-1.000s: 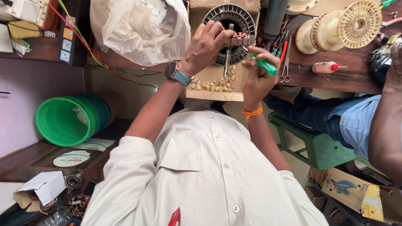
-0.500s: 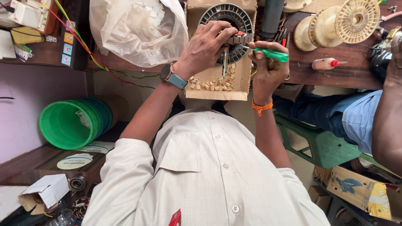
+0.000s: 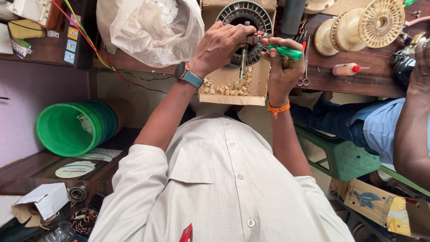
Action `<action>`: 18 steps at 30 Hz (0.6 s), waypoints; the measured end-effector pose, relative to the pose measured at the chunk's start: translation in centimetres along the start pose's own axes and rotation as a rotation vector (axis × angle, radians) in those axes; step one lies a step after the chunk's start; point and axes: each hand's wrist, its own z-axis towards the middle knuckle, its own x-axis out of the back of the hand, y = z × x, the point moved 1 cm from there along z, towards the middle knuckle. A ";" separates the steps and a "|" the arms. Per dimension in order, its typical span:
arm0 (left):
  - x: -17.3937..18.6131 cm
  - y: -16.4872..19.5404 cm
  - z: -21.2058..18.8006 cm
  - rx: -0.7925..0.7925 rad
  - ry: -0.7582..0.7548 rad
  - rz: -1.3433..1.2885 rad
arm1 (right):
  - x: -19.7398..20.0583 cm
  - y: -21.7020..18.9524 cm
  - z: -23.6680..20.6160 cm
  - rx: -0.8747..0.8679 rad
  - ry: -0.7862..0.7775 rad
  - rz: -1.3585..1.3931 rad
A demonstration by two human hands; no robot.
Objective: The person sits at a workbench assembling an electric motor armature, pressing small wooden wedge pieces into slots around the armature one at a time. They use a screwdriver to work on the armature, pick up wedges from a cardboard tray, and use pliers at one point while fitting components into the armature slots.
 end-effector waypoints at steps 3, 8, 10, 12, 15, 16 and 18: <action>-0.1 0.3 0.2 0.001 -0.040 0.106 | -0.3 -0.7 0.0 0.002 -0.060 -0.045; -0.1 0.5 0.3 -0.001 -0.065 0.171 | -1.4 -0.8 -1.4 -0.027 0.033 -0.088; -0.1 0.5 0.3 0.001 -0.048 0.178 | -2.0 -0.4 -2.1 -0.031 0.085 -0.082; -0.2 0.5 0.2 0.001 -0.032 0.185 | -2.7 0.1 -2.6 -0.027 0.142 -0.100; -0.2 0.5 0.3 0.013 -0.051 0.184 | -3.3 0.3 -2.7 0.002 0.177 -0.077; -0.2 0.5 0.4 0.013 -0.048 0.186 | -3.3 0.1 -2.5 0.009 0.157 -0.098; -0.1 0.5 0.4 0.008 -0.042 0.194 | -2.9 -0.7 -2.1 0.025 0.117 -0.136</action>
